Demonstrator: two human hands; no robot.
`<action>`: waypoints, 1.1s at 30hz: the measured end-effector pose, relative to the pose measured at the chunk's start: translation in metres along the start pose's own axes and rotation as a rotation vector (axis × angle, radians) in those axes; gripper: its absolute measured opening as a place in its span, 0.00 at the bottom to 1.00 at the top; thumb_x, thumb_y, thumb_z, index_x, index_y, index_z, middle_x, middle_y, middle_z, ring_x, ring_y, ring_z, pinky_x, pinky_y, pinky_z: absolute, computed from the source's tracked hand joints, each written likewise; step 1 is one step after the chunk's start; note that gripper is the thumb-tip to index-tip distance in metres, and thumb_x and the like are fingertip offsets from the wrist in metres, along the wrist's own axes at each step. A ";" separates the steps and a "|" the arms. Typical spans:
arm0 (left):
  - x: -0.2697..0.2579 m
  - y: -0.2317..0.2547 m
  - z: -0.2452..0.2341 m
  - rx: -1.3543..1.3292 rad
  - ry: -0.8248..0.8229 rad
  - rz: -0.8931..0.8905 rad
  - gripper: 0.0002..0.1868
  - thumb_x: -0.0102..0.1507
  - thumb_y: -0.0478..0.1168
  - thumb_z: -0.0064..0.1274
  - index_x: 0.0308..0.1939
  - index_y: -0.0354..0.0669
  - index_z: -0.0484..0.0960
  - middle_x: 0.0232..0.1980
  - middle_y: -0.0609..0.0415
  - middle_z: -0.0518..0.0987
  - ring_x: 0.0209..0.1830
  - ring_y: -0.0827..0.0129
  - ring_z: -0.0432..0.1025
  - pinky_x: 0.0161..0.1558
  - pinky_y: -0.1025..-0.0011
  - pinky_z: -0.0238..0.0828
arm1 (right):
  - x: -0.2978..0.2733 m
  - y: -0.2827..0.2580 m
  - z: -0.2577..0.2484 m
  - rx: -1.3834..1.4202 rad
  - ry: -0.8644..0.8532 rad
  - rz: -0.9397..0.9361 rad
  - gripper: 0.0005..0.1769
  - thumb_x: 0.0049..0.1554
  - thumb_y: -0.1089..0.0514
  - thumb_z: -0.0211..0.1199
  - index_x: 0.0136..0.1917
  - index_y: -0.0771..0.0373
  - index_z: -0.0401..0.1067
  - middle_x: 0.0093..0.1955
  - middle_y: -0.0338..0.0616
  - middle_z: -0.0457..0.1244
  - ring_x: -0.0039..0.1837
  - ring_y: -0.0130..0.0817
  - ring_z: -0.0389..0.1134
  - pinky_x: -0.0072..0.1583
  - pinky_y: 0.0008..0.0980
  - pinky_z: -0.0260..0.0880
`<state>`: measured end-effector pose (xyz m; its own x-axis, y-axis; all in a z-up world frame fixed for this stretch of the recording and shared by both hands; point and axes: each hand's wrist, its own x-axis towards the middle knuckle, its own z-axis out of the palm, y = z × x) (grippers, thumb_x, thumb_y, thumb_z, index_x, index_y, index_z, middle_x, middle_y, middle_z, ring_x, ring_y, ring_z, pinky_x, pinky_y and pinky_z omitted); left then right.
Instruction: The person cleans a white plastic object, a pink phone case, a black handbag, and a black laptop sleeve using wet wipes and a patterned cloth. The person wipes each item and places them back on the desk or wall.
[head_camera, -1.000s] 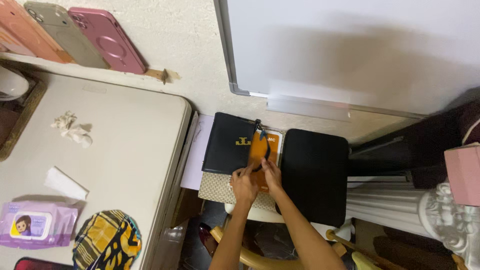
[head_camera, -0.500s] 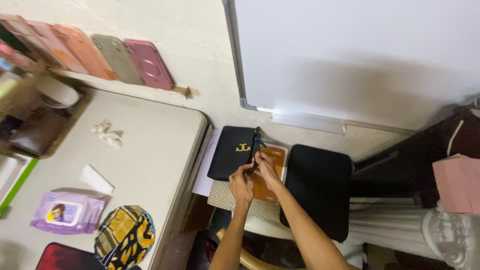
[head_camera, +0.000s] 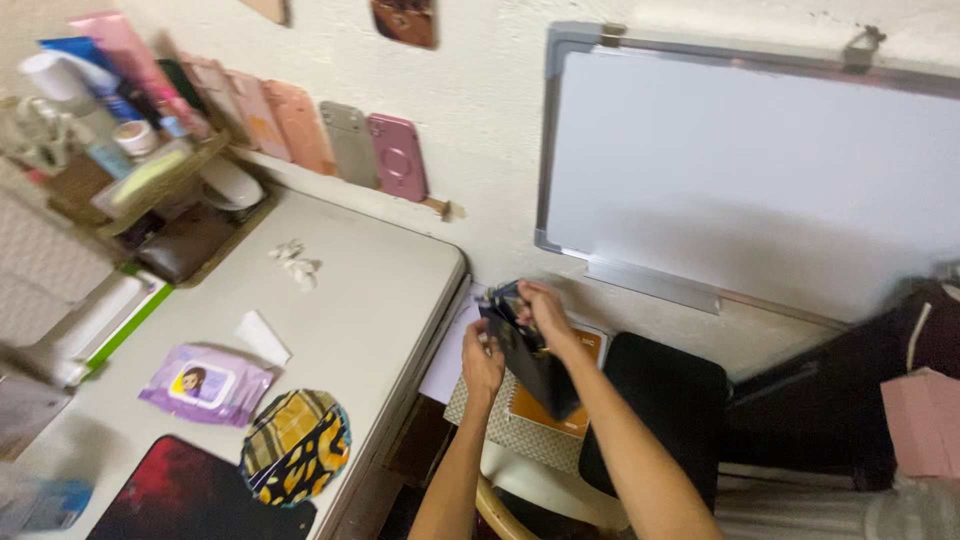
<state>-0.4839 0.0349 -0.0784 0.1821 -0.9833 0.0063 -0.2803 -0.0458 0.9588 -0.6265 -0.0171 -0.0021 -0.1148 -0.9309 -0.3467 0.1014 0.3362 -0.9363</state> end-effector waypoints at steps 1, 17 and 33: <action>0.006 -0.002 -0.003 0.047 0.071 0.047 0.24 0.61 0.36 0.52 0.62 0.39 0.71 0.60 0.42 0.77 0.54 0.50 0.75 0.56 0.57 0.70 | -0.002 -0.009 -0.001 -0.027 -0.024 0.009 0.22 0.65 0.44 0.51 0.37 0.59 0.69 0.27 0.35 0.56 0.30 0.29 0.58 0.39 0.27 0.64; 0.048 0.024 -0.092 -0.399 0.077 0.182 0.32 0.56 0.47 0.72 0.57 0.34 0.77 0.47 0.53 0.81 0.45 0.72 0.73 0.50 0.72 0.72 | -0.015 -0.135 0.042 0.136 -0.404 -0.219 0.28 0.63 0.48 0.54 0.25 0.49 0.48 0.21 0.31 0.43 0.27 0.29 0.51 0.38 0.34 0.58; 0.042 -0.004 -0.321 -0.318 0.762 -0.162 0.34 0.61 0.64 0.59 0.42 0.30 0.88 0.36 0.45 0.84 0.35 0.66 0.72 0.41 0.65 0.70 | -0.006 -0.101 0.310 -0.253 -0.127 -0.946 0.19 0.66 0.45 0.56 0.47 0.62 0.76 0.44 0.40 0.66 0.49 0.35 0.66 0.55 0.36 0.67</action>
<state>-0.1724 0.0506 0.0094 0.8160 -0.5751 -0.0582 0.0625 -0.0122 0.9980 -0.3295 -0.0900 0.1117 0.0687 -0.8350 0.5460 -0.1939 -0.5480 -0.8137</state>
